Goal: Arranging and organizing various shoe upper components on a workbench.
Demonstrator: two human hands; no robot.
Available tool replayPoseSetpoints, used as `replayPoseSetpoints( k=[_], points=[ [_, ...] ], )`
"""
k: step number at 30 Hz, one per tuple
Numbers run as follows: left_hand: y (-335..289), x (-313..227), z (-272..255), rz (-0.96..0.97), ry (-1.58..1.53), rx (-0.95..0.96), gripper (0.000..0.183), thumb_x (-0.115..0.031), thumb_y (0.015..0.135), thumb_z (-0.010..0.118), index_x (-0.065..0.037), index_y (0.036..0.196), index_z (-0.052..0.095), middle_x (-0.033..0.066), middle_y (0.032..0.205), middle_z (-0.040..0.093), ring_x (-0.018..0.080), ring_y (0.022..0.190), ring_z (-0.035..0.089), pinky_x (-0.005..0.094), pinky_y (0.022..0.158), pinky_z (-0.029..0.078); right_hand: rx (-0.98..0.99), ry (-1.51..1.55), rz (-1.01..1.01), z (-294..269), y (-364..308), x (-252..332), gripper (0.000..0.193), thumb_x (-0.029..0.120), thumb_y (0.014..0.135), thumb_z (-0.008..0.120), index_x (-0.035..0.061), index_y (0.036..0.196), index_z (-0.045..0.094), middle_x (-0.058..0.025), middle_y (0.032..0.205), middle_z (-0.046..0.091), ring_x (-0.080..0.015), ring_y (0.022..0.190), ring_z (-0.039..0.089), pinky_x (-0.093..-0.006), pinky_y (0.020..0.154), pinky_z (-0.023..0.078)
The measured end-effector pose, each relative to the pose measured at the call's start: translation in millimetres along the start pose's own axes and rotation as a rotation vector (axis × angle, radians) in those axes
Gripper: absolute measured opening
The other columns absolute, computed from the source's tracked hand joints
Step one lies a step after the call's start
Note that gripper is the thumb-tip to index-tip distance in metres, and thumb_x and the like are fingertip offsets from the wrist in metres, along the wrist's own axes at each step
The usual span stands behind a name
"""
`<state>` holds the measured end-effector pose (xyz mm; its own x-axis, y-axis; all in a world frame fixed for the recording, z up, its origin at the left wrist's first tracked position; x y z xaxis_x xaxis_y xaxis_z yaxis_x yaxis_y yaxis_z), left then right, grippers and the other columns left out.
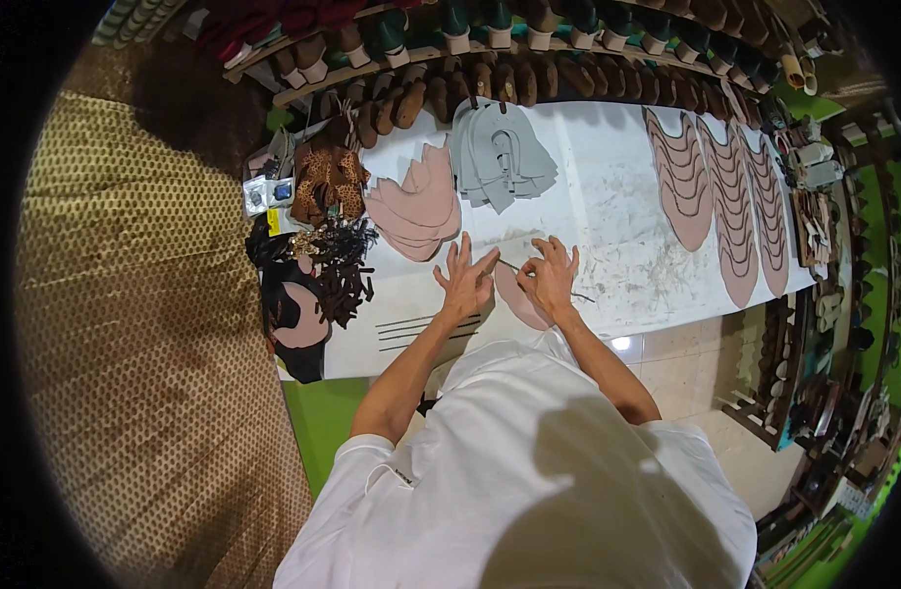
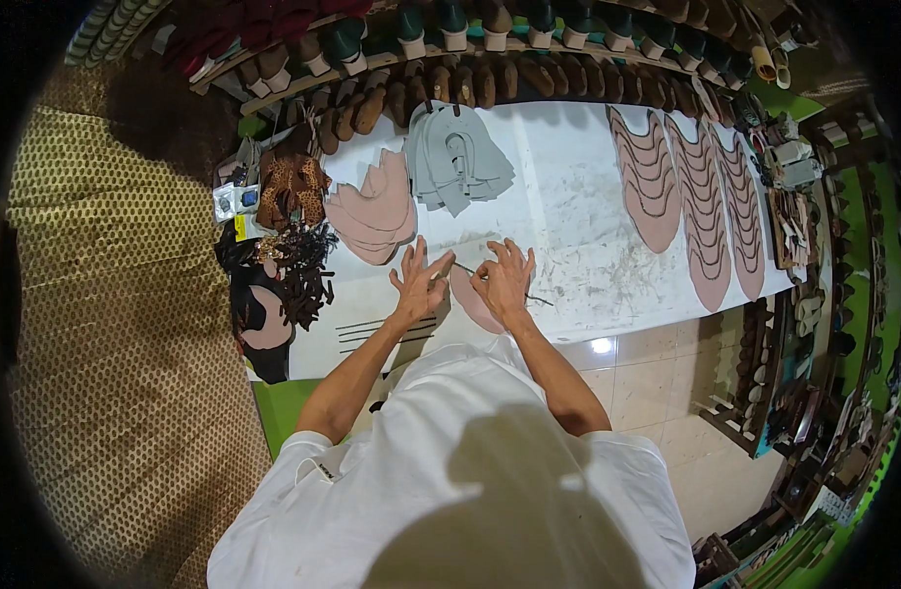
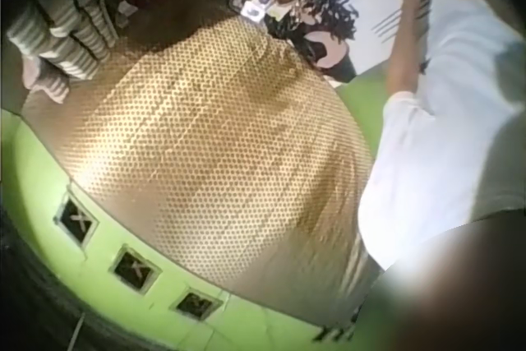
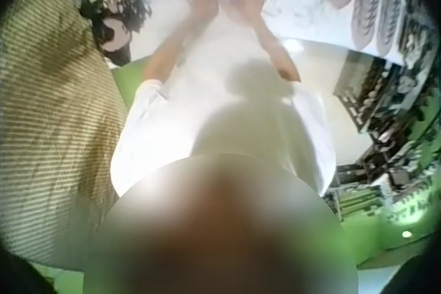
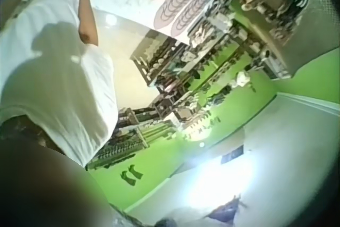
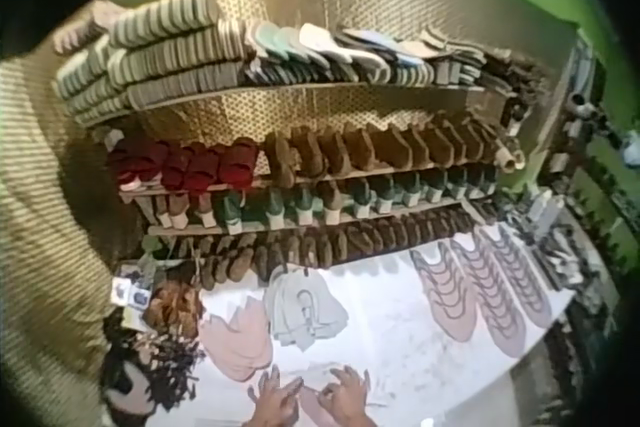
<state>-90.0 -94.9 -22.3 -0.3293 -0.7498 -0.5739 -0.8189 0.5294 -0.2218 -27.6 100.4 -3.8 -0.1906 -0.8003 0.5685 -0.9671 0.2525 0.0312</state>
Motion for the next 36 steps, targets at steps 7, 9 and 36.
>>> replayPoseSetpoints(
  k=[7,9,36],
  points=[
    [0,-13,-11,0.206,0.230,-0.031,0.056,-0.015,0.090,0.063,-0.039,0.140,0.064,0.0099,0.176,0.010,0.0423,0.159,0.011,0.0852,0.109,0.009,-0.026,-0.006,-0.005,3,-3,-3,0.015,0.027,0.073,0.077,0.0124,0.072,0.079,-0.0075,0.142,0.061,-0.0365,0.145,0.040,-0.0707,0.118,0.014],
    [-1,-14,-11,0.225,0.278,0.000,0.055,-0.015,0.091,0.063,-0.040,0.140,0.064,0.0088,0.176,0.011,0.0410,0.159,0.011,0.0848,0.110,0.008,-0.019,-0.003,0.002,3,-4,-1,0.015,0.027,0.073,0.077,0.0123,0.073,0.079,-0.0078,0.142,0.061,-0.0367,0.145,0.040,-0.0707,0.119,0.014],
    [0,-19,-11,0.271,0.326,0.049,0.040,-0.026,0.099,0.059,-0.039,0.135,0.068,0.0081,0.176,0.011,0.0398,0.160,0.007,0.0840,0.110,0.009,-0.013,0.011,0.029,-3,-14,6,0.016,0.026,0.079,0.079,0.0103,0.081,0.080,-0.0107,0.146,0.056,-0.0398,0.147,0.034,-0.0674,0.122,0.012]
  ],
)
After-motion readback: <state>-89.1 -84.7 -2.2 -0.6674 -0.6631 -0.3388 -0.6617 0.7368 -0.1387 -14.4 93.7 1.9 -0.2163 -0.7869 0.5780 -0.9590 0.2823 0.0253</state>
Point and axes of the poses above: each hand's wrist, its own y-axis towards the middle knuckle, its own z-axis out of the palm, x = y × z, the point moved 2 cm from there along y, towards the middle knuckle
